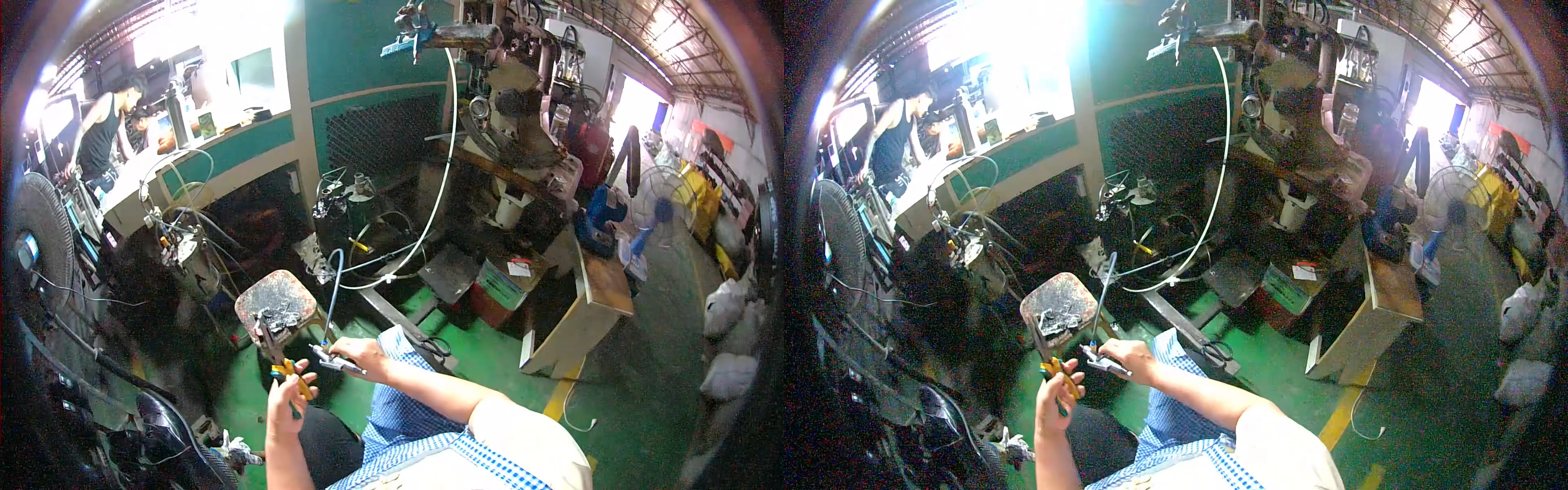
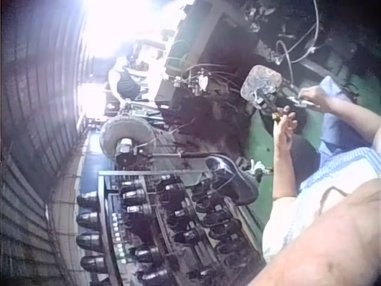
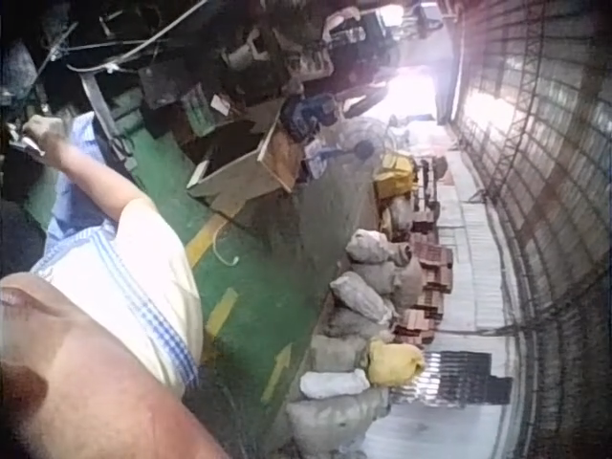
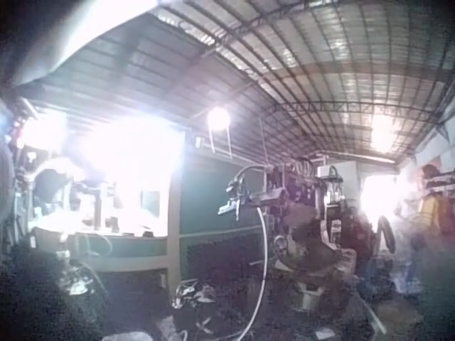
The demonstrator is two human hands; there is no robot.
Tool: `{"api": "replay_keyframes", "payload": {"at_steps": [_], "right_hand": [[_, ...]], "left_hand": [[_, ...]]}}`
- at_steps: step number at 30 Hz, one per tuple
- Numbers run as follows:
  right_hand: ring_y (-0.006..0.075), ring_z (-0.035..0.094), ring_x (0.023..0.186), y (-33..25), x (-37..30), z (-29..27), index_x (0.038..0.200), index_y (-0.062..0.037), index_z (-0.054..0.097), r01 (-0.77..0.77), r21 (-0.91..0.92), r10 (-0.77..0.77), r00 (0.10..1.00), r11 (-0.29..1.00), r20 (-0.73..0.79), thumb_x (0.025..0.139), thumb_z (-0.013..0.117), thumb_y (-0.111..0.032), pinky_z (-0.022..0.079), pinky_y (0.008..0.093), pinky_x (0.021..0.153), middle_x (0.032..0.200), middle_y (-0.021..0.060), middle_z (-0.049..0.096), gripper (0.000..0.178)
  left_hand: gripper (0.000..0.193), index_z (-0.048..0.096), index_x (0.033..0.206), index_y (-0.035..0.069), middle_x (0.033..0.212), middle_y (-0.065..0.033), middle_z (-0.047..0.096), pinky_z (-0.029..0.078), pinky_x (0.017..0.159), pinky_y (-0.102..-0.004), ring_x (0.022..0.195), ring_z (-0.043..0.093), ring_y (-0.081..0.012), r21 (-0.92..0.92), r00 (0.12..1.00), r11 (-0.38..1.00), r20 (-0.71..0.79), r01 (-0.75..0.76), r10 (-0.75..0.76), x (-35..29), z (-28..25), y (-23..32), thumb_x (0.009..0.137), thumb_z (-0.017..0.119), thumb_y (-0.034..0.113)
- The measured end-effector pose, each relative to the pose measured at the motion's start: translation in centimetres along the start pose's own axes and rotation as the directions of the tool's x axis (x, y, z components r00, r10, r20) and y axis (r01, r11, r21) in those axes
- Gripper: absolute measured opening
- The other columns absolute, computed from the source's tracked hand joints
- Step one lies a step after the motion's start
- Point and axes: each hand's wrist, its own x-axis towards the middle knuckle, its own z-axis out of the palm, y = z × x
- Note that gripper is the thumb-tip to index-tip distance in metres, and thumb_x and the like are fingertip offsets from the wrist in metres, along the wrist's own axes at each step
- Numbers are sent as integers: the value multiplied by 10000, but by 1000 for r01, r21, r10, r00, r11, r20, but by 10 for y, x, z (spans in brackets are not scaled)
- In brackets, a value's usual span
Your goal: Assembling and finishing shoes using a spray gun and various hand tools.
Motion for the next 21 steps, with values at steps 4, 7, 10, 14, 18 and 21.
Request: {"api": "replay_keyframes", "payload": {"at_steps": [4,7,10,14,18,21], "right_hand": [[322,639,822,-17,16,7,1005,-62,543,-180,-79,165,972,980,-167,814,591,-136,516,405,664,902,141,594,210],[324,612,846,-16,21,18,973,-50,535,-63,-161,76,994,985,73,768,604,-125,511,404,684,915,135,558,230],[321,599,898,-21,20,19,1031,-36,549,-13,-162,42,984,987,175,676,673,-105,503,395,747,1009,122,571,382],[287,604,905,-30,1,12,1066,-55,560,107,-176,-97,993,979,66,692,657,-160,490,390,772,1031,93,587,400],[323,597,968,-28,-15,2,1088,-53,572,121,-10,-122,990,993,-78,640,694,-77,483,405,830,1048,119,617,465],[322,616,954,-51,-18,-23,1123,-17,562,-84,204,118,980,975,-162,785,681,-166,497,393,823,1025,156,620,388]], "left_hand": [[319,511,1224,81,1371,-107,456,459,940,-590,1273,443,-336,-214,971,965,213,154,-108,0,-4,-36,938,556,214],[305,516,1222,62,1283,-94,539,451,965,-577,1254,471,-284,-244,964,955,242,171,-110,2,-5,-42,974,502,238],[339,530,1230,99,1261,-73,569,468,938,-534,1188,528,-261,-288,956,946,285,151,-66,4,-8,-42,988,451,323],[286,592,1146,164,1158,-20,632,502,879,-493,1050,604,-213,-310,960,927,242,213,-139,15,-12,-44,978,467,359],[248,602,1117,105,1157,-35,620,510,873,-427,1079,581,-189,-163,985,974,101,155,-140,20,-13,-54,991,479,280],[276,592,1159,25,1156,-61,611,505,836,-329,1062,580,-158,115,993,992,-112,52,-40,20,-3,-60,944,584,198]]}}
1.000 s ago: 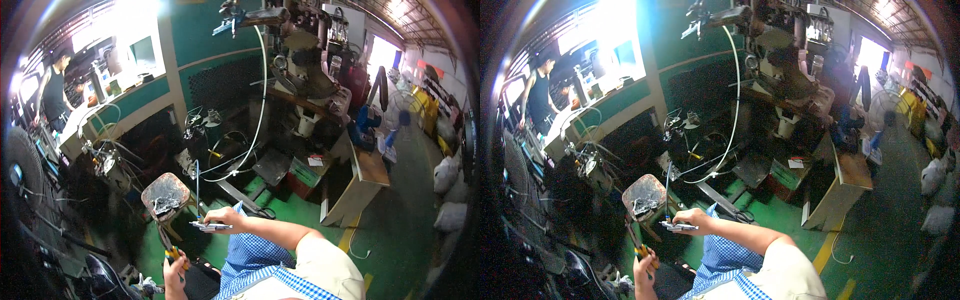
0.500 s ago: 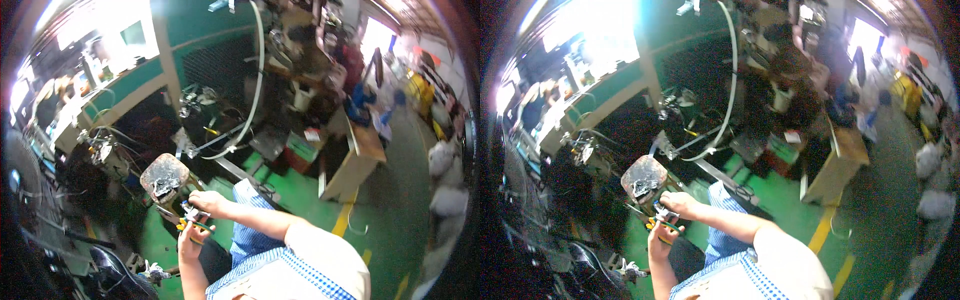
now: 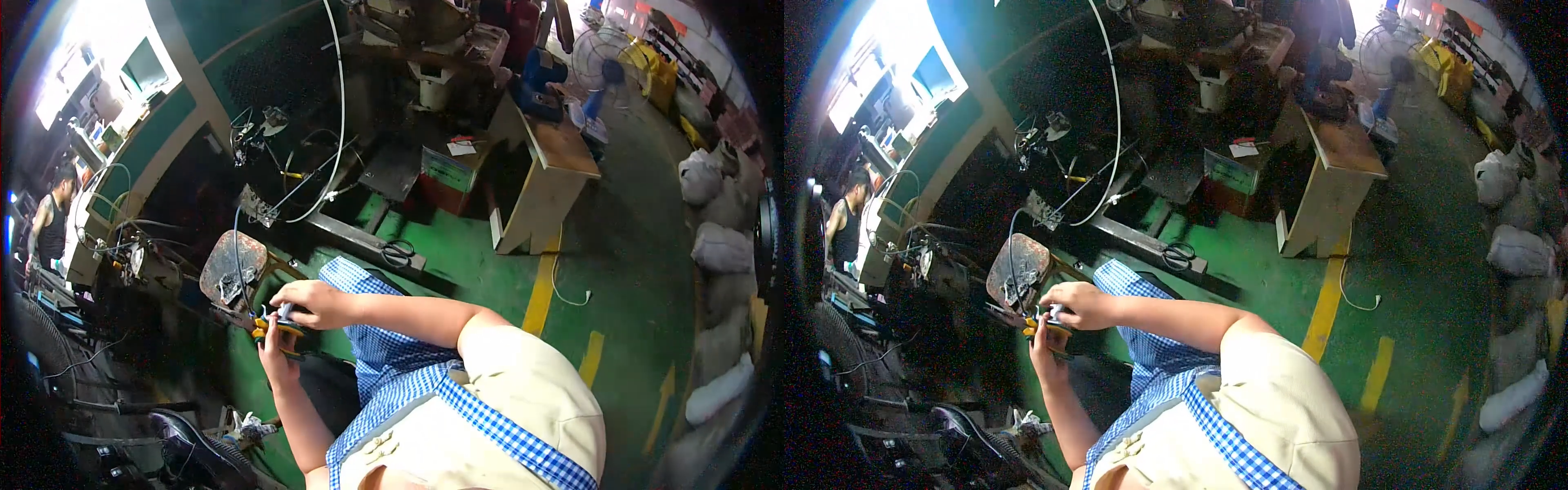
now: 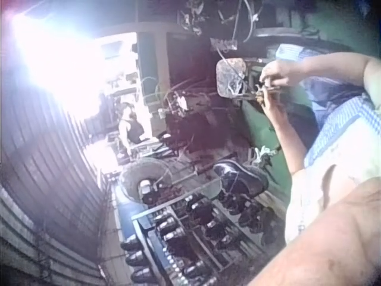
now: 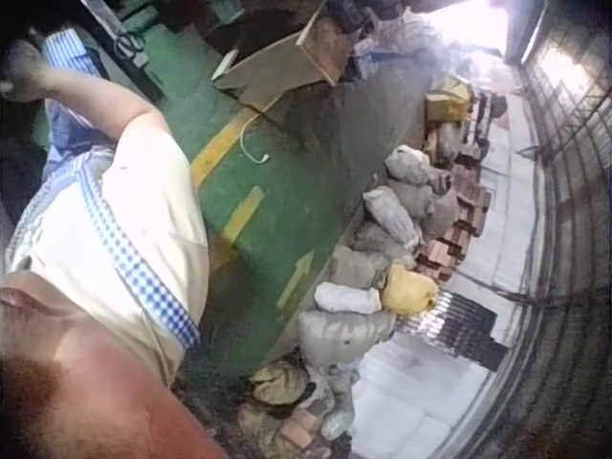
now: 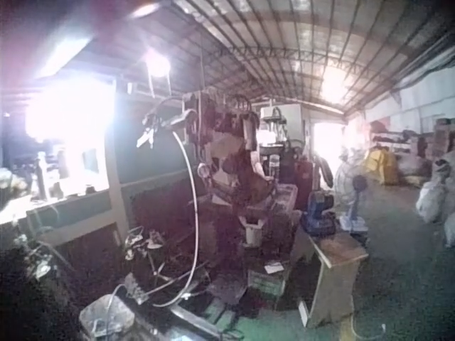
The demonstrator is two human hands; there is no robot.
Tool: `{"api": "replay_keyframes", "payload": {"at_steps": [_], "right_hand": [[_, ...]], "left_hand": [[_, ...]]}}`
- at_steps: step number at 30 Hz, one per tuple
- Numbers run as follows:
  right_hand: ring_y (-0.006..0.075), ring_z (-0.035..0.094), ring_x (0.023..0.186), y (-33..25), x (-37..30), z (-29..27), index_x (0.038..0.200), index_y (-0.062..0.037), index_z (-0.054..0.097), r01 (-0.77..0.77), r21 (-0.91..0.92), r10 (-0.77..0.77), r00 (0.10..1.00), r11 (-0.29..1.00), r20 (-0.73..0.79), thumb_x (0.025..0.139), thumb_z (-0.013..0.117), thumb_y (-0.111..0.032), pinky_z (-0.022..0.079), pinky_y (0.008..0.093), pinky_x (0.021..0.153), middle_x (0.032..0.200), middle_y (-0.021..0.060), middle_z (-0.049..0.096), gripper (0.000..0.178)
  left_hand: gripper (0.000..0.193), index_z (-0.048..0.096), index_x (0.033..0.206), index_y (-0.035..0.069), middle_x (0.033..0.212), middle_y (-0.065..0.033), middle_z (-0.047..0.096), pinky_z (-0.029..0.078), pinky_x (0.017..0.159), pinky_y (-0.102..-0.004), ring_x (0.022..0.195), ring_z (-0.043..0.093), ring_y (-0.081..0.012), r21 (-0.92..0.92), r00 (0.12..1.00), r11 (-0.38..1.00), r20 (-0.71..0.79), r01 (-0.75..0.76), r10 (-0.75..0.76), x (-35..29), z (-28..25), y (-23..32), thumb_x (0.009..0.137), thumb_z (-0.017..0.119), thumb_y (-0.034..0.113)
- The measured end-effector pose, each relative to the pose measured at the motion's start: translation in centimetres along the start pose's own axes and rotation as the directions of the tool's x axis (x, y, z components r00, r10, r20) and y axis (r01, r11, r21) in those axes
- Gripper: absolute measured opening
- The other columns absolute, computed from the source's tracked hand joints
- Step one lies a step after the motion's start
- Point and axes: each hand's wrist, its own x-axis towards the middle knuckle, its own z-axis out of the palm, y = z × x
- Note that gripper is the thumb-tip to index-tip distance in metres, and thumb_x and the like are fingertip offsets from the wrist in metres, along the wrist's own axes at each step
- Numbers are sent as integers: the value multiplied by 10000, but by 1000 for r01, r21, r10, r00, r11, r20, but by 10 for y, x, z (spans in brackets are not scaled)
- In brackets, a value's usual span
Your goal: Assembling and finishing shoes using a spray gun and various hand tools.
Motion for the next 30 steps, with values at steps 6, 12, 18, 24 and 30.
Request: {"api": "replay_keyframes", "payload": {"at_steps": [6,12,18,24,30], "right_hand": [[321,604,932,-22,-8,12,1150,-30,576,-290,38,292,951,956,-103,795,709,-376,496,386,786,1040,141,547,513],[307,599,993,-10,-22,7,1217,-48,556,-263,236,323,906,936,-273,786,749,-348,499,357,843,1110,149,548,559],[169,596,957,11,-35,-14,1239,32,505,-232,613,478,835,755,-272,830,735,-173,513,307,810,1074,99,589,512],[137,610,931,29,-67,-109,1226,-4,519,-176,778,590,754,603,-287,903,650,-136,506,294,865,1064,72,616,372],[185,628,892,115,-137,-264,1047,-32,620,-550,251,562,518,796,-645,824,729,-307,504,333,808,959,66,664,370]], "left_hand": [[297,517,1223,32,1055,-33,571,473,831,-289,969,572,-150,-153,940,936,76,-318,332,24,32,-36,964,517,176],[310,525,1157,22,1047,-66,603,472,800,-321,920,608,-191,679,775,445,301,-583,556,26,64,-35,905,573,197],[607,441,1285,9,1222,-135,477,415,959,-348,1109,517,-232,676,864,546,316,-495,392,24,83,-33,793,736,207],[500,439,1312,39,1235,-96,477,421,895,-277,1050,493,-160,500,954,812,166,-301,251,2,108,-9,870,663,106],[431,428,1317,55,1193,-90,516,456,859,-273,966,549,-152,426,954,860,25,-281,300,8,90,3,925,597,109]]}}
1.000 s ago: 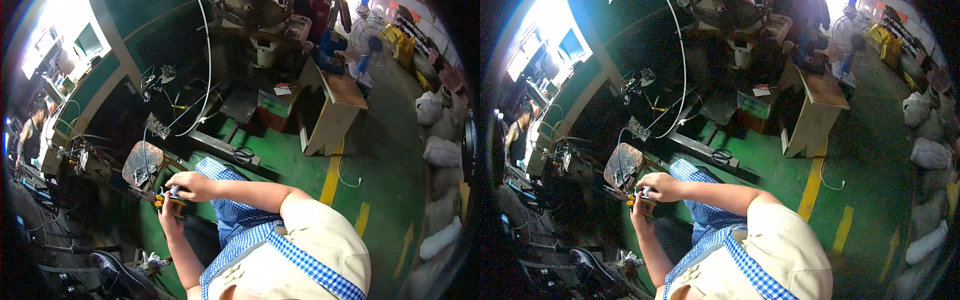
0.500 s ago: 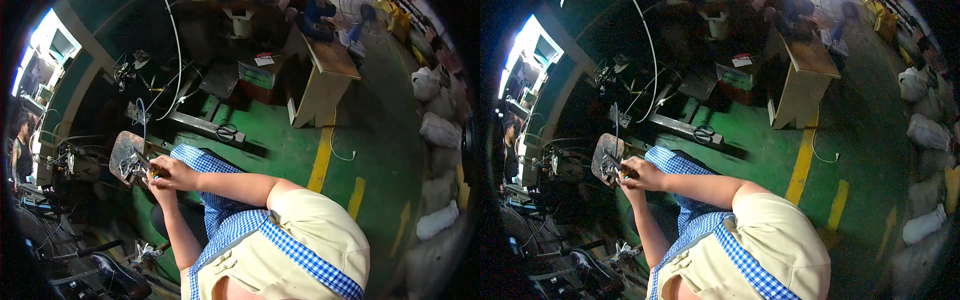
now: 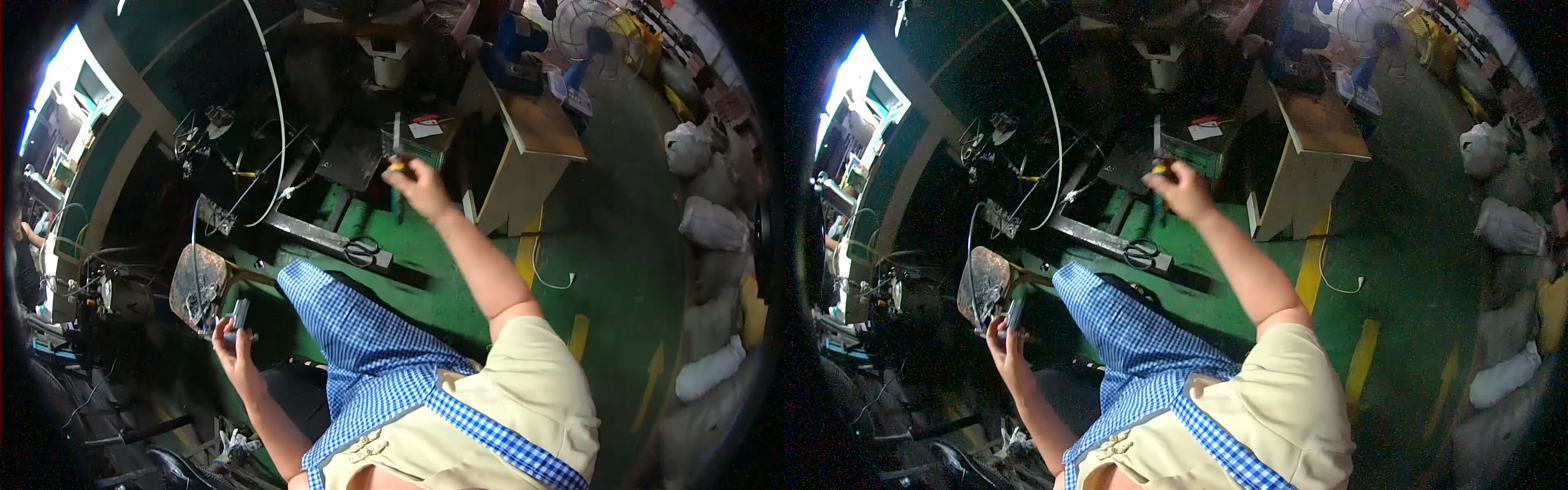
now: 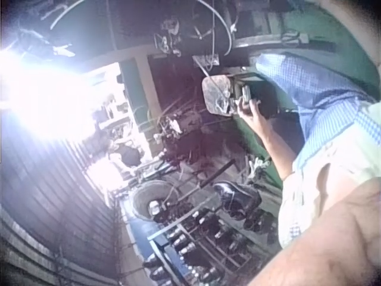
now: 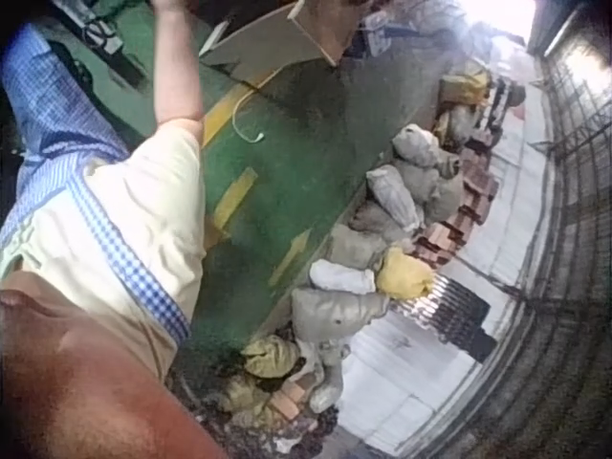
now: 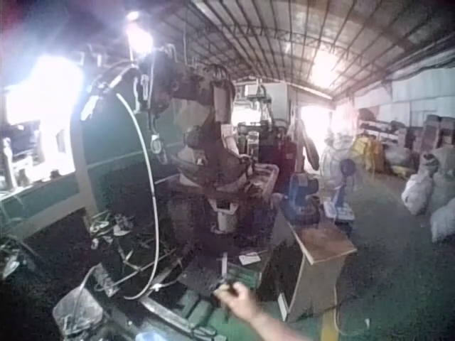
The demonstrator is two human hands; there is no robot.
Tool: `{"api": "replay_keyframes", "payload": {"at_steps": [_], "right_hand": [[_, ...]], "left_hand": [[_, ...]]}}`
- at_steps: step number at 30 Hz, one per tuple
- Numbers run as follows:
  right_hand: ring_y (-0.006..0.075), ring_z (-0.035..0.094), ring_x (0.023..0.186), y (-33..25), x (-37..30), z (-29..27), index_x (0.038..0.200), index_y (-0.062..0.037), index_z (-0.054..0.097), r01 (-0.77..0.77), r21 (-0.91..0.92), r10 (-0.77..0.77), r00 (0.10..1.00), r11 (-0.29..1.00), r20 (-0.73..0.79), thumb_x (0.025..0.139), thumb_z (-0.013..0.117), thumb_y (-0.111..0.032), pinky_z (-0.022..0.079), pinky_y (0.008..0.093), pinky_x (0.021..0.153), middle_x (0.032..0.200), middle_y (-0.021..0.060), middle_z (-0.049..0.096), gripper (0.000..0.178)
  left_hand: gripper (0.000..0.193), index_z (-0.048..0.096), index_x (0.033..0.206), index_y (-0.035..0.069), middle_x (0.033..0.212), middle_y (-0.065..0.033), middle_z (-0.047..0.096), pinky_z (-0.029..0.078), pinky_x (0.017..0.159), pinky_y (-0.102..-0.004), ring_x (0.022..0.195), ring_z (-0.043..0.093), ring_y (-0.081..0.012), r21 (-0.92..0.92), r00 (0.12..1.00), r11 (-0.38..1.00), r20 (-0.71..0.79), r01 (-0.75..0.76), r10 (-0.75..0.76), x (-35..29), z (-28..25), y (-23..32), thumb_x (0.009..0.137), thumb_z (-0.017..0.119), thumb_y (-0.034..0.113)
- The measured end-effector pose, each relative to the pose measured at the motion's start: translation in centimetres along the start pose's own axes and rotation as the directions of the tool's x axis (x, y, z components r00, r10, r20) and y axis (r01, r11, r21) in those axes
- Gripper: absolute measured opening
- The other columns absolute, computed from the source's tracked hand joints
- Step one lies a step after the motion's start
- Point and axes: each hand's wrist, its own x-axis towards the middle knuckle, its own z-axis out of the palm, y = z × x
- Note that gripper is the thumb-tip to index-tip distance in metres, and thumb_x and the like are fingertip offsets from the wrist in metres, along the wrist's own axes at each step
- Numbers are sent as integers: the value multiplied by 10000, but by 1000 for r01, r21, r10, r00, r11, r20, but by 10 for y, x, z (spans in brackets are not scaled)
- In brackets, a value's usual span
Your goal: Assembling and finishing shoes using a spray gun and various hand tools.
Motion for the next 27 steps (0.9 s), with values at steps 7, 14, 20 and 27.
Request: {"api": "replay_keyframes", "payload": {"at_steps": [7,14,20,27], "right_hand": [[293,568,1105,81,108,-112,1250,-134,575,-212,-899,148,975,384,-166,766,724,-440,451,423,908,1177,97,609,592],[294,532,1154,189,197,-130,1200,-208,621,-135,-991,357,925,-19,-133,738,757,-368,380,476,983,1148,86,626,507],[317,512,1172,247,217,-143,1198,-218,622,-125,-992,155,980,7,-122,720,768,-347,360,502,1004,1192,101,604,516],[287,475,1224,210,185,-110,1237,-145,579,-124,-962,108,989,242,-100,793,673,-191,361,469,1015,1246,90,577,457]], "left_hand": [[393,428,1299,45,1234,-110,523,448,933,-309,1074,532,-170,-23,997,998,-46,57,-58,4,-24,-12,932,567,70],[376,429,1290,49,1258,-117,506,431,986,-353,1178,503,-197,2,992,996,-88,93,-92,9,-20,-14,934,553,52],[383,431,1275,48,1206,-91,494,442,986,-360,1219,472,-203,13,988,992,-88,127,-126,19,-11,-9,919,573,53],[386,433,1257,47,1172,-78,525,442,983,-342,1187,514,-221,57,992,996,-103,73,-67,26,-18,-11,898,564,0]]}}
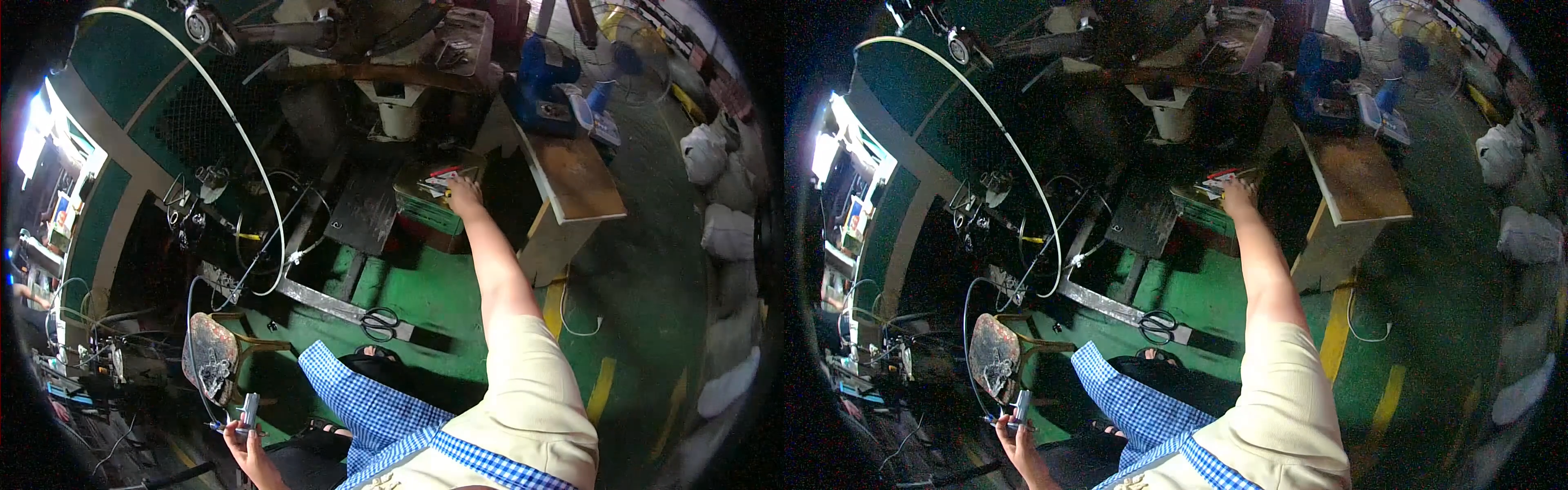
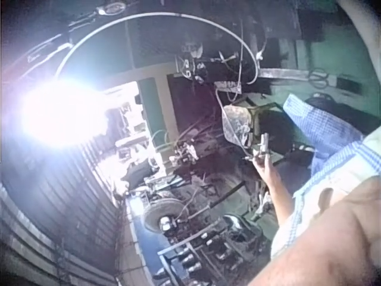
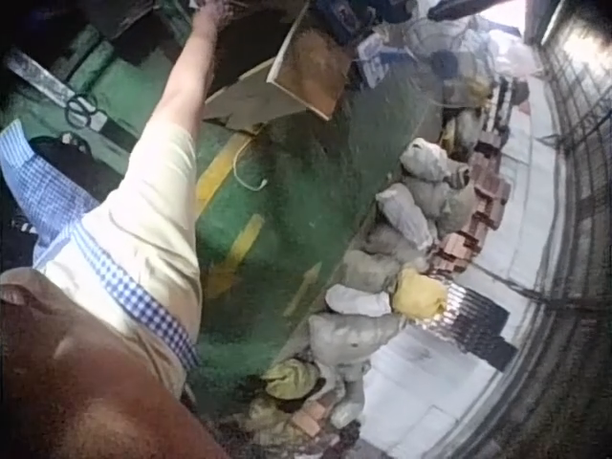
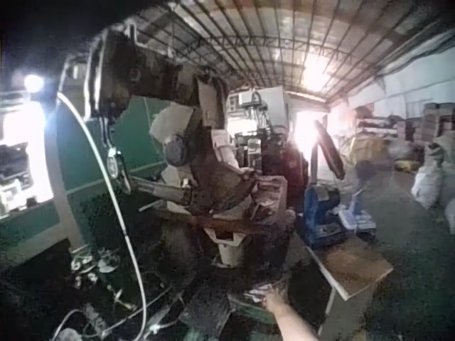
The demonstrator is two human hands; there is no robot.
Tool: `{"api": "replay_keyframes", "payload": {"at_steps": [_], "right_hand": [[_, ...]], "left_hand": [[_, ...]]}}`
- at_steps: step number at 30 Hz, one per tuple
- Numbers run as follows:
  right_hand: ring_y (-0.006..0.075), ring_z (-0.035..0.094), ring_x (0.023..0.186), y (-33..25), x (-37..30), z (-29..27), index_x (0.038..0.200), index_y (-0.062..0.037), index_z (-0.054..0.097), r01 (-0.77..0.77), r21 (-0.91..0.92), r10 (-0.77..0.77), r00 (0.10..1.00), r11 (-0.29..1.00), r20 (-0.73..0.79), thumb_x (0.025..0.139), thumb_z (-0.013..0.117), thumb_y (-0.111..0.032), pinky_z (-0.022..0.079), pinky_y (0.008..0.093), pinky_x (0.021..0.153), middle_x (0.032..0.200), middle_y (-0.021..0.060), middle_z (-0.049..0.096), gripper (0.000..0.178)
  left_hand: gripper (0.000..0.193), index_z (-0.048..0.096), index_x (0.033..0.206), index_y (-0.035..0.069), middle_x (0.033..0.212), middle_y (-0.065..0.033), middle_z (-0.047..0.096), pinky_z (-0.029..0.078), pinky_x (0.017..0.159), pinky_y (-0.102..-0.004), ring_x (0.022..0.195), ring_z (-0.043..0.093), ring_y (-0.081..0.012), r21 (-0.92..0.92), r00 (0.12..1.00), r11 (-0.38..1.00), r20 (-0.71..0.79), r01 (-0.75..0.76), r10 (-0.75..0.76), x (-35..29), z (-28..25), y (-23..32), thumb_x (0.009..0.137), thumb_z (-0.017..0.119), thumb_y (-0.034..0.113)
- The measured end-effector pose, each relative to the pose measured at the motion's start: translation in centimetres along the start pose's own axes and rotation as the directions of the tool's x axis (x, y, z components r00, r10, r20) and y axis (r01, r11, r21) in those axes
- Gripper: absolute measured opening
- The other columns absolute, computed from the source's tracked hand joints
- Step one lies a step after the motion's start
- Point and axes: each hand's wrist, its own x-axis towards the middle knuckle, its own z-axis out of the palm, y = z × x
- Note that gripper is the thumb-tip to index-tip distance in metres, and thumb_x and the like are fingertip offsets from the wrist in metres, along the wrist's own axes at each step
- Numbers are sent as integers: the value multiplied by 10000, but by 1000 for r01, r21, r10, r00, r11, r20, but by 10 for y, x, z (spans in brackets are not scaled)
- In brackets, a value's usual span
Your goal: Assembling and finishing shoes using a spray gun and various hand tools.
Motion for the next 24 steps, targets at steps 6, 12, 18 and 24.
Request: {"api": "replay_keyframes", "payload": {"at_steps": [6,12,18,24], "right_hand": [[222,645,858,-36,-111,-6,1161,-89,577,-47,690,166,980,722,-107,795,717,-176,518,355,754,1014,76,639,401],[128,635,573,-17,-288,47,1110,-112,601,-438,796,332,889,417,315,850,690,-219,491,287,556,851,35,688,295],[102,617,696,-166,-317,-69,1117,-69,608,18,973,-8,1000,232,-17,891,652,-171,504,263,607,870,39,672,252],[85,561,717,-286,-326,-121,1139,-34,561,132,980,-469,882,146,-49,891,631,-76,477,245,647,844,12,594,262]], "left_hand": [[285,454,1217,59,1125,-74,538,446,816,-277,926,522,-142,9,995,997,61,-79,79,6,-32,-10,936,507,54],[343,411,1294,89,1193,-85,559,415,854,-270,998,520,-156,-75,935,932,-46,-354,352,34,-11,-62,964,506,67],[314,406,1249,84,1196,-103,572,464,745,-250,934,538,-146,6,810,812,-71,-583,582,39,13,-100,960,524,49],[340,388,1257,75,1108,-121,581,468,757,-273,899,538,-153,149,838,840,-94,-522,537,40,7,-83,949,523,28]]}}
